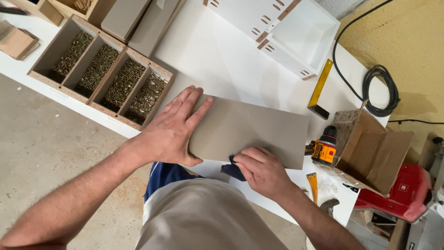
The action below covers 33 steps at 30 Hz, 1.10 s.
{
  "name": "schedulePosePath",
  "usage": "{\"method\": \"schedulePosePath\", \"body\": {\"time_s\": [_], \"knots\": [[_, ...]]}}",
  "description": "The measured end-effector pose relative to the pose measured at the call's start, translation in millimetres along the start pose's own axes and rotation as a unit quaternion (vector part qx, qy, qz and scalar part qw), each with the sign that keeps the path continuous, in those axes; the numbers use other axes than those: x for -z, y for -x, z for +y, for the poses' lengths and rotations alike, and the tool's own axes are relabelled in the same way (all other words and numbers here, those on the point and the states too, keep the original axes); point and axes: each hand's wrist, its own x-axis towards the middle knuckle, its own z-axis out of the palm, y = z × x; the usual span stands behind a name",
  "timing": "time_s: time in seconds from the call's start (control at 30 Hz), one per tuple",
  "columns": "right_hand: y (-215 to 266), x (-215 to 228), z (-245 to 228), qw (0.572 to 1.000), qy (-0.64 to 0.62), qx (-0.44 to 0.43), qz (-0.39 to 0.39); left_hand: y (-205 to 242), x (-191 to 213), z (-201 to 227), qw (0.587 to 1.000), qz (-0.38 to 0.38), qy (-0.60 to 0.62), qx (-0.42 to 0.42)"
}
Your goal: Peeling protective film from a board and cleaning the surface with a cloth and scraper
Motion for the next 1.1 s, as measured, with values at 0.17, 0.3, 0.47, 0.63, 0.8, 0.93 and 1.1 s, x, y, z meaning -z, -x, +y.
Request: {"method": "schedulePosePath", "body": {"time_s": [0.17, 0.3, 0.47, 0.63, 0.8, 0.93, 1.1], "knots": [[-14, -15, -3, 0.999, -0.042, 0.025, -0.006, -2, 1, 0, 1.0, -0.005, -0.006, 0.003], [3, 3, 7, 0.997, -0.03, -0.015, -0.066, 0, 0, -1, 1.0, -0.007, -0.006, 0.002], [-22, -12, -7, 0.998, -0.055, 0.034, -0.02, -1, -1, -2, 1.0, -0.001, -0.007, 0.006], [-7, 0, 3, 0.997, -0.055, 0.008, -0.054, 0, 0, -1, 1.0, 0.003, -0.01, 0.002], [-32, -17, -10, 0.999, -0.05, 0.021, -0.008, -4, 3, 0, 1.0, -0.006, 0.004, 0.001], [-15, -6, 8, 0.999, -0.036, 0.009, -0.029, -3, 0, -6, 1.0, -0.023, -0.009, 0.002], [-27, -17, 1, 0.999, -0.031, -0.014, 0.016, -6, 3, -2, 1.0, -0.023, -0.002, 0.003]]}}
